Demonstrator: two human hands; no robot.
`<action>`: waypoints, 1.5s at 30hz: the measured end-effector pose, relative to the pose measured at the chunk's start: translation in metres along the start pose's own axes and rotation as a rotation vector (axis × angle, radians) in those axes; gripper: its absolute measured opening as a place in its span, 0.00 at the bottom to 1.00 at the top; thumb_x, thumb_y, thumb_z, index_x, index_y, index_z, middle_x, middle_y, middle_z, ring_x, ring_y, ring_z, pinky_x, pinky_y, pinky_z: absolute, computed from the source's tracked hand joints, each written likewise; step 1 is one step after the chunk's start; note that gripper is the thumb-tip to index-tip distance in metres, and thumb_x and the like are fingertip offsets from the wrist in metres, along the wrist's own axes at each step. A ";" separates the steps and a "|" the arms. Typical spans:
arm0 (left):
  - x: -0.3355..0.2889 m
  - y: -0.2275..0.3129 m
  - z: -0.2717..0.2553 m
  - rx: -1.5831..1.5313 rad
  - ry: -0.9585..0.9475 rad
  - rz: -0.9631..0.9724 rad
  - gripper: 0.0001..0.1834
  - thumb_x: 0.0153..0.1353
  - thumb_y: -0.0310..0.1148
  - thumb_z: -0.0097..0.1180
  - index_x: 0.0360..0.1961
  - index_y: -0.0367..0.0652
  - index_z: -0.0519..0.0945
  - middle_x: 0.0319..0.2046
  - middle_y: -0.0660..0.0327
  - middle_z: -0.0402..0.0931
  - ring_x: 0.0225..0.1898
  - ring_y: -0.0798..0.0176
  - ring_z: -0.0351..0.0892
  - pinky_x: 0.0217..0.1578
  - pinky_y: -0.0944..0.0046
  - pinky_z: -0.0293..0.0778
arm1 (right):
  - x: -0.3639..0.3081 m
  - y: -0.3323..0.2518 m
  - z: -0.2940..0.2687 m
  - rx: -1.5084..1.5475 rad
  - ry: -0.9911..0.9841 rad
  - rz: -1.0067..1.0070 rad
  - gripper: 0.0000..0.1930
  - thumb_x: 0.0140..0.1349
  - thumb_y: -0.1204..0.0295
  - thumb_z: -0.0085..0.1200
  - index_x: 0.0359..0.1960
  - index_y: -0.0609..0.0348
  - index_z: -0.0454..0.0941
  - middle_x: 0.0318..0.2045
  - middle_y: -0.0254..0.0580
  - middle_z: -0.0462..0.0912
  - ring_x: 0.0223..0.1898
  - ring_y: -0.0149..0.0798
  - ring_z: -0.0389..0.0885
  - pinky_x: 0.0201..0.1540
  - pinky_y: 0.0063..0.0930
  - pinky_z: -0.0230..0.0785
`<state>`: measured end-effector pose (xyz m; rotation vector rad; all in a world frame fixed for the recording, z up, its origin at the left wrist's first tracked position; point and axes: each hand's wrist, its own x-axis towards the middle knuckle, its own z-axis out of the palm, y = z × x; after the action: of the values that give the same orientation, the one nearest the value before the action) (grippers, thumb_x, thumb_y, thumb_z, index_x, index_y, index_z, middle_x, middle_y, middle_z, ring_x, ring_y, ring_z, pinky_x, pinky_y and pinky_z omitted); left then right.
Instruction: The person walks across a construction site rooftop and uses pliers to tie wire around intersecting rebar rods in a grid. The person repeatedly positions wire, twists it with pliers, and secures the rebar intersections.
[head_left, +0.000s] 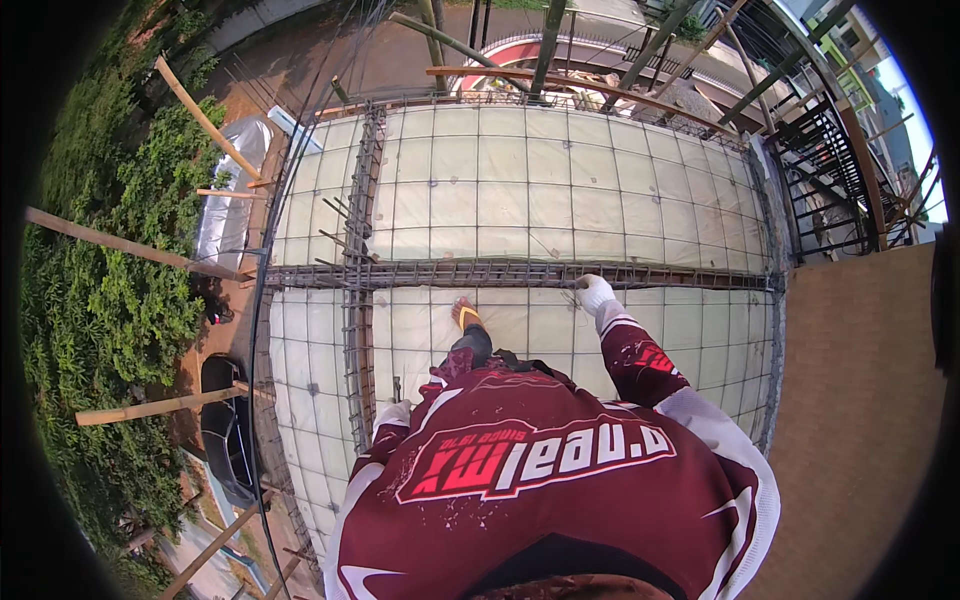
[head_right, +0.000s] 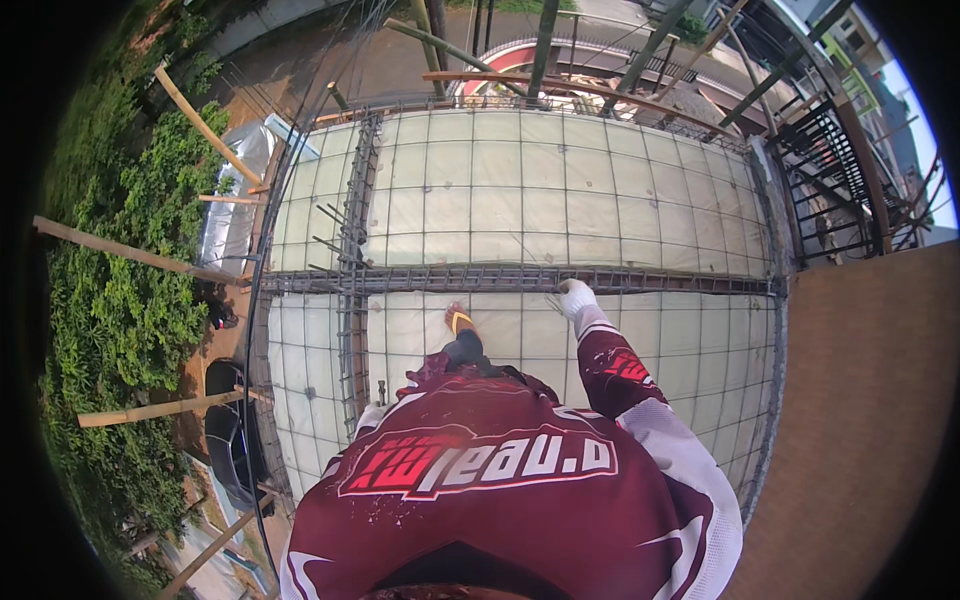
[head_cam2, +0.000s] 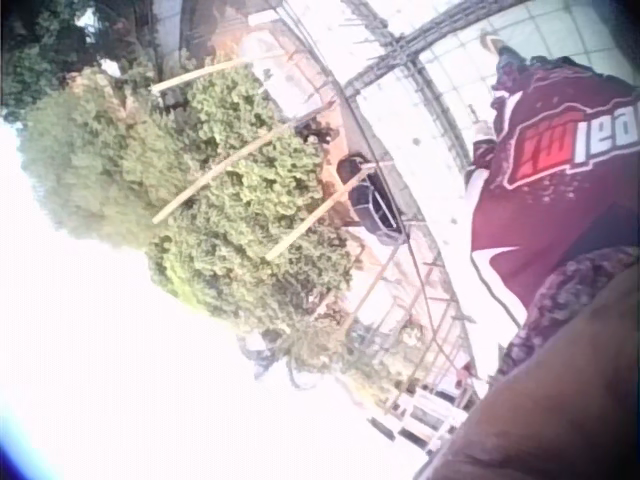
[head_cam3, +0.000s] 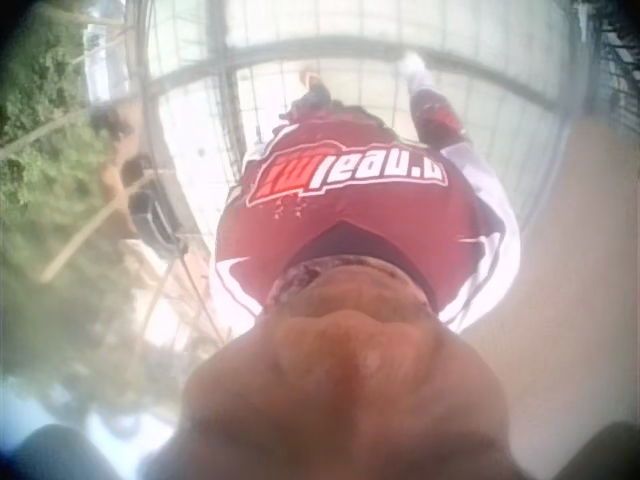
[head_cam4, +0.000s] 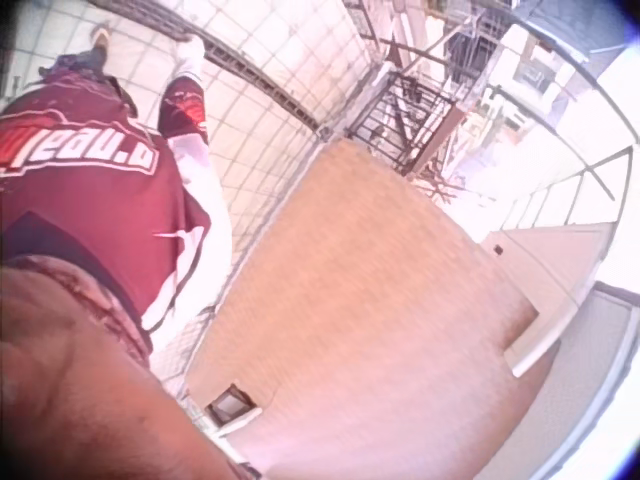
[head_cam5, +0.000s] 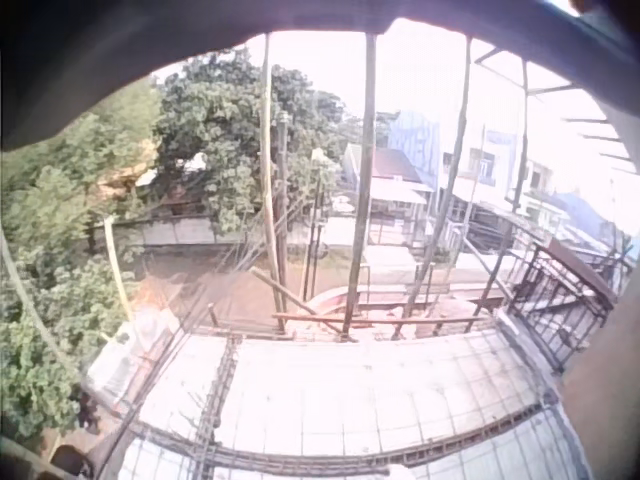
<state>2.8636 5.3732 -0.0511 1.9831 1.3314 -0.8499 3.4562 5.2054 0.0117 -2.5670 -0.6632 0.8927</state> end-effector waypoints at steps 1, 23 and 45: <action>0.014 0.023 -0.050 -0.001 0.006 -0.043 0.20 0.68 0.39 0.55 0.60 0.49 0.79 0.58 0.45 0.78 0.60 0.46 0.80 0.57 0.49 0.77 | 0.007 0.017 -0.001 -0.022 -0.043 0.089 0.16 0.63 0.71 0.55 0.51 0.57 0.86 0.50 0.55 0.87 0.55 0.53 0.85 0.61 0.39 0.74; 0.266 0.378 -0.485 -0.584 -0.108 -0.172 0.28 0.65 0.53 0.51 0.55 0.42 0.80 0.38 0.53 0.85 0.37 0.57 0.86 0.42 0.57 0.78 | 0.405 -0.225 -0.187 0.148 -0.446 -0.033 0.24 0.70 0.56 0.47 0.52 0.65 0.81 0.49 0.64 0.85 0.57 0.59 0.81 0.60 0.43 0.70; 0.270 0.525 -0.634 -0.590 0.022 -0.116 0.25 0.68 0.49 0.56 0.53 0.39 0.80 0.46 0.40 0.83 0.51 0.36 0.81 0.52 0.47 0.74 | 0.531 -0.364 -0.223 -0.101 -0.746 -0.440 0.19 0.73 0.58 0.50 0.49 0.65 0.74 0.42 0.66 0.85 0.47 0.65 0.84 0.52 0.53 0.75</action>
<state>3.5490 5.8424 0.1959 1.4674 1.5075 -0.4119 3.8539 5.7537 0.0845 -1.9713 -1.4292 1.6726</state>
